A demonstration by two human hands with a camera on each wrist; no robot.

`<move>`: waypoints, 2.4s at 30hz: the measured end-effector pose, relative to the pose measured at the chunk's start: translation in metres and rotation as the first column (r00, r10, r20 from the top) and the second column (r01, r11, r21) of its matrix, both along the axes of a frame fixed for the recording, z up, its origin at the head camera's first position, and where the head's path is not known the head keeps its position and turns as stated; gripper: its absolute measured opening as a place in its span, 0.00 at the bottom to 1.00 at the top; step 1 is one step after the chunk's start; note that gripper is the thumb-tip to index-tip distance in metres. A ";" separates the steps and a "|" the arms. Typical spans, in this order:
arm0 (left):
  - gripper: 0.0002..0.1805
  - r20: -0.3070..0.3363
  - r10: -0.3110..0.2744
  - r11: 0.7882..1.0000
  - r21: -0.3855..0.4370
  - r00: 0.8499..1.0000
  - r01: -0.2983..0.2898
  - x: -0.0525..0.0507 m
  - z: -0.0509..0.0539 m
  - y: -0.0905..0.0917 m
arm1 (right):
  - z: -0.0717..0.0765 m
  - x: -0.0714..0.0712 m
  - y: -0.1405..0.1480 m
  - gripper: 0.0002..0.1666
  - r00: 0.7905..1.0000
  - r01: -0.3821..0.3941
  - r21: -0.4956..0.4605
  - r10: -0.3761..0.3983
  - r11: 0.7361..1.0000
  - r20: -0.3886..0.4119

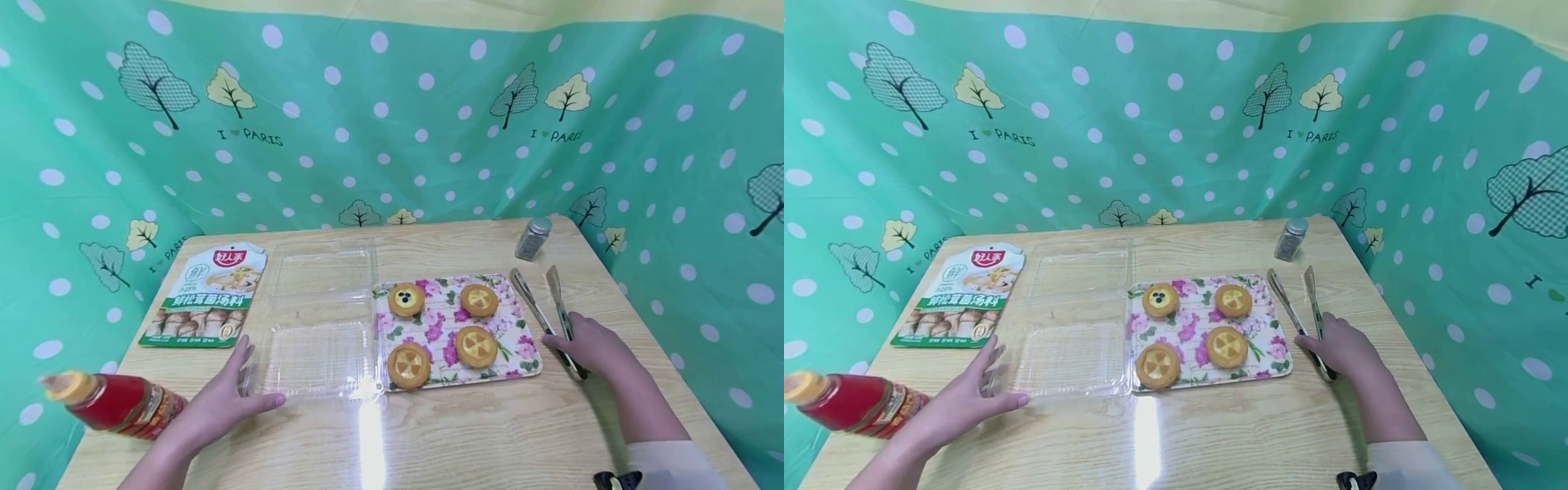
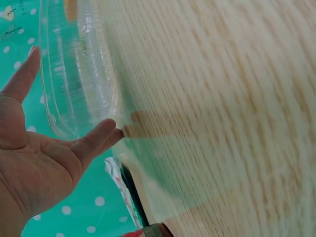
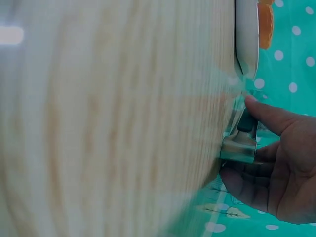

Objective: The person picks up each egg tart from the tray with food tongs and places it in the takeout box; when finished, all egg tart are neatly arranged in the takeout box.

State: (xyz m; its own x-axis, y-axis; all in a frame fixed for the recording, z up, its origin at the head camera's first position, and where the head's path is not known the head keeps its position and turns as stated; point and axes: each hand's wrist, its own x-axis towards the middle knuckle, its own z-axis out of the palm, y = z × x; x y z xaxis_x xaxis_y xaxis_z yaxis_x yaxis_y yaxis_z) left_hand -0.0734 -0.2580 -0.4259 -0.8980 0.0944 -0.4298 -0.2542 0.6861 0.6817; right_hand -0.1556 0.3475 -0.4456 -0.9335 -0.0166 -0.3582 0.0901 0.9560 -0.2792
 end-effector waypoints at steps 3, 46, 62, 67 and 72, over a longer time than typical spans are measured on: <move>0.73 0.002 0.001 1.000 0.004 1.000 -0.001 0.001 0.000 0.000 | 0.001 -0.002 0.000 0.48 1.000 -0.005 -0.006 0.005 1.000 -0.006; 0.74 0.003 0.027 1.000 0.015 1.000 -0.027 0.000 -0.005 0.003 | 0.049 0.013 -0.005 0.59 0.986 0.101 -0.049 -0.107 0.994 -0.131; 0.74 0.002 0.019 1.000 0.012 1.000 -0.019 0.001 -0.004 0.003 | 0.053 0.017 -0.029 0.54 0.984 -0.081 -0.018 0.077 0.997 -0.162; 0.74 0.006 0.021 1.000 0.015 1.000 -0.021 0.001 -0.004 0.002 | 0.048 0.017 -0.030 0.56 0.981 -0.104 -0.010 0.101 0.995 -0.167; 0.74 0.015 0.025 1.000 0.013 1.000 -0.025 0.002 -0.003 0.003 | 0.045 0.017 -0.032 0.56 0.979 -0.114 -0.012 0.110 0.993 -0.170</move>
State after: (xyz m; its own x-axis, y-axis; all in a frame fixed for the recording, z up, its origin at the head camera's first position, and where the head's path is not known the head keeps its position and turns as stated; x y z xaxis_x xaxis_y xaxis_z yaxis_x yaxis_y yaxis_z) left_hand -0.0718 -0.2553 -0.4292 -0.8935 0.0778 -0.4423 -0.2814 0.6705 0.6865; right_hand -0.1385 0.3152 -0.4008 -0.9722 -0.1306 -0.1942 -0.0674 0.9509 -0.3022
